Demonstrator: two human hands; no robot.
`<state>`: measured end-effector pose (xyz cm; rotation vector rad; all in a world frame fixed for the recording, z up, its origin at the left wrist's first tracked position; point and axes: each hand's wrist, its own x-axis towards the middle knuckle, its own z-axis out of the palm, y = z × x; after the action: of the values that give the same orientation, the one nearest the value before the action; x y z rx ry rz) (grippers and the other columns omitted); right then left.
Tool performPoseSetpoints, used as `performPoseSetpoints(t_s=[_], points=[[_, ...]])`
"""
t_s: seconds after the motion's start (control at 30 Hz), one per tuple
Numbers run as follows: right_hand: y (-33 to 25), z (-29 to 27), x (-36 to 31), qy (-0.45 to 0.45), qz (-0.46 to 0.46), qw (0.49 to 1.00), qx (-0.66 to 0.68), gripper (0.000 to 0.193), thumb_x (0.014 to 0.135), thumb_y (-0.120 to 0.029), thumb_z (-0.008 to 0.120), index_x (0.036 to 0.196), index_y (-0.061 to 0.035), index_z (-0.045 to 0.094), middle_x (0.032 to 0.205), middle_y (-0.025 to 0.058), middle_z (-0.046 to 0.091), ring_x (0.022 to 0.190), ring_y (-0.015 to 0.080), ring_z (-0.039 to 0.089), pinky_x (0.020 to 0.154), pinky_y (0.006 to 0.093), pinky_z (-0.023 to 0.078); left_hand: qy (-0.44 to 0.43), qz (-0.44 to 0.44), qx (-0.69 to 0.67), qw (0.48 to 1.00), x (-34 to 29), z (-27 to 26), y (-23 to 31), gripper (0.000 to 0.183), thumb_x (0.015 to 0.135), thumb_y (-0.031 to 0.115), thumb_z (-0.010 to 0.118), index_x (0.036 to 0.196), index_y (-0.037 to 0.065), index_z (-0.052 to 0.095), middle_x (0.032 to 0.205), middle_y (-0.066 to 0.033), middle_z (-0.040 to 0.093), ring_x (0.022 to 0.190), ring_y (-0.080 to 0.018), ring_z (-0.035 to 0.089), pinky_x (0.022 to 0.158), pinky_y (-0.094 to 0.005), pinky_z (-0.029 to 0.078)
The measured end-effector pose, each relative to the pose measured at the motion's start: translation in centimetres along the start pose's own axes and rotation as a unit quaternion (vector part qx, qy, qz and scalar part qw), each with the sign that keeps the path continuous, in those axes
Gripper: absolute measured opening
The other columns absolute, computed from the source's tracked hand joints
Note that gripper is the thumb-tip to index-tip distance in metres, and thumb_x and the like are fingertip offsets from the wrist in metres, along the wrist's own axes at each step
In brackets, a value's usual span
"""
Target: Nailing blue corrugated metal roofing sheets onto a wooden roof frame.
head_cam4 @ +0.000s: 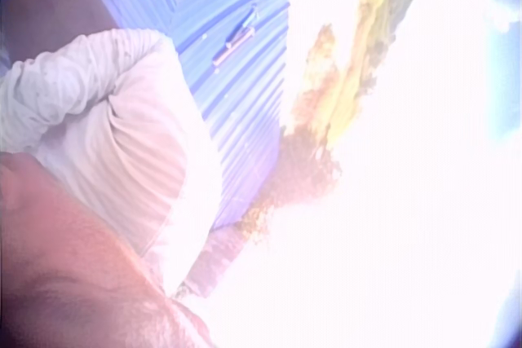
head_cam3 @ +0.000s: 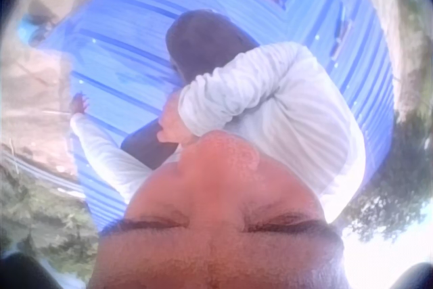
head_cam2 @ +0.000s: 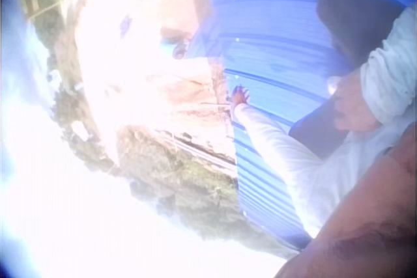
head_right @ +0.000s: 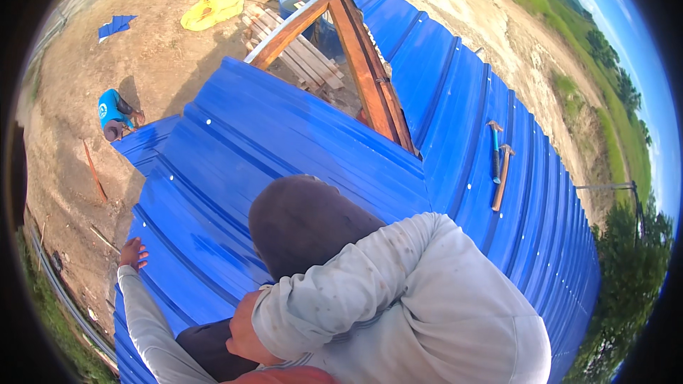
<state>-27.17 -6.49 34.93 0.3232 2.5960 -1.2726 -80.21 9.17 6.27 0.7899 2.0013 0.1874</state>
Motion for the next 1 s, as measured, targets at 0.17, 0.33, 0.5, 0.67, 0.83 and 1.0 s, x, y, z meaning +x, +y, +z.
performPoseSetpoints(t_s=[0.17, 0.33, 0.5, 0.67, 0.83, 1.0], points=[[0.1, 0.2, 0.1, 0.015, -0.003, 1.000, -0.009, 0.031, 0.084, -0.019, 0.057, 0.108, 0.0012, 0.059, 0.097, 0.0188, 0.066, 0.091, 0.0348, 0.067, 0.078, 0.0455, 0.054, -0.001, 0.004, -0.003, 1.000, 0.2, -0.2, 0.1, 0.050, 0.096, 0.044, 0.053, 0.140, 0.019, 0.048, 0.109, -0.0029, 0.060, 0.084, -0.0202, 0.059, 0.068, -0.0424, 0.045], [0.1, 0.3, 0.2, 0.027, -0.002, 0.999, -0.017, 0.035, 0.085, -0.022, 0.058, 0.112, -0.0003, 0.062, 0.093, 0.0197, 0.070, 0.089, 0.0383, 0.069, 0.074, 0.0472, 0.057, 0.004, 0.010, -0.008, 1.000, 0.2, -0.2, 0.6, 0.050, 0.097, 0.044, 0.053, 0.140, 0.019, 0.049, 0.109, -0.0031, 0.060, 0.084, -0.0197, 0.059, 0.068, -0.0427, 0.045], [0.1, 0.1, 0.2, 0.018, -0.001, 1.000, -0.010, 0.036, 0.085, -0.021, 0.058, 0.114, 0.0000, 0.061, 0.094, 0.0202, 0.070, 0.089, 0.0383, 0.069, 0.074, 0.0469, 0.057, 0.006, 0.010, 0.000, 1.000, -0.1, 0.0, 1.3, 0.049, 0.097, 0.044, 0.053, 0.139, 0.019, 0.050, 0.110, -0.0037, 0.060, 0.088, -0.0211, 0.059, 0.072, -0.0447, 0.045], [-0.2, -0.2, 0.1, -0.022, 0.011, 1.000, -0.005, 0.031, 0.084, -0.016, 0.058, 0.109, 0.0028, 0.056, 0.102, 0.0179, 0.064, 0.093, 0.0331, 0.066, 0.081, 0.0436, 0.053, 0.011, 0.016, -0.015, 1.000, -0.3, 0.0, 1.4, 0.048, 0.096, 0.043, 0.056, 0.136, 0.018, 0.053, 0.110, -0.0045, 0.062, 0.085, -0.0215, 0.061, 0.069, -0.0434, 0.046], [-0.1, -0.7, 0.1, -0.039, 0.001, 0.999, -0.002, 0.031, 0.084, -0.015, 0.059, 0.109, 0.0025, 0.056, 0.102, 0.0169, 0.064, 0.093, 0.0320, 0.066, 0.081, 0.0420, 0.052, 0.005, 0.019, -0.012, 1.000, -0.8, -0.2, 0.9, 0.052, 0.096, 0.045, 0.054, 0.140, 0.018, 0.049, 0.111, -0.0043, 0.060, 0.089, -0.0211, 0.059, 0.073, -0.0442, 0.045], [-0.2, -0.8, 0.1, -0.038, 0.004, 0.999, 0.004, 0.031, 0.085, -0.016, 0.057, 0.111, 0.0020, 0.056, 0.103, 0.0165, 0.064, 0.095, 0.0320, 0.066, 0.083, 0.0419, 0.051, -0.002, 0.016, -0.010, 1.000, -1.3, -0.3, 0.7, 0.050, 0.096, 0.046, 0.054, 0.138, 0.018, 0.050, 0.108, -0.0033, 0.059, 0.085, -0.0190, 0.059, 0.070, -0.0427, 0.045]])
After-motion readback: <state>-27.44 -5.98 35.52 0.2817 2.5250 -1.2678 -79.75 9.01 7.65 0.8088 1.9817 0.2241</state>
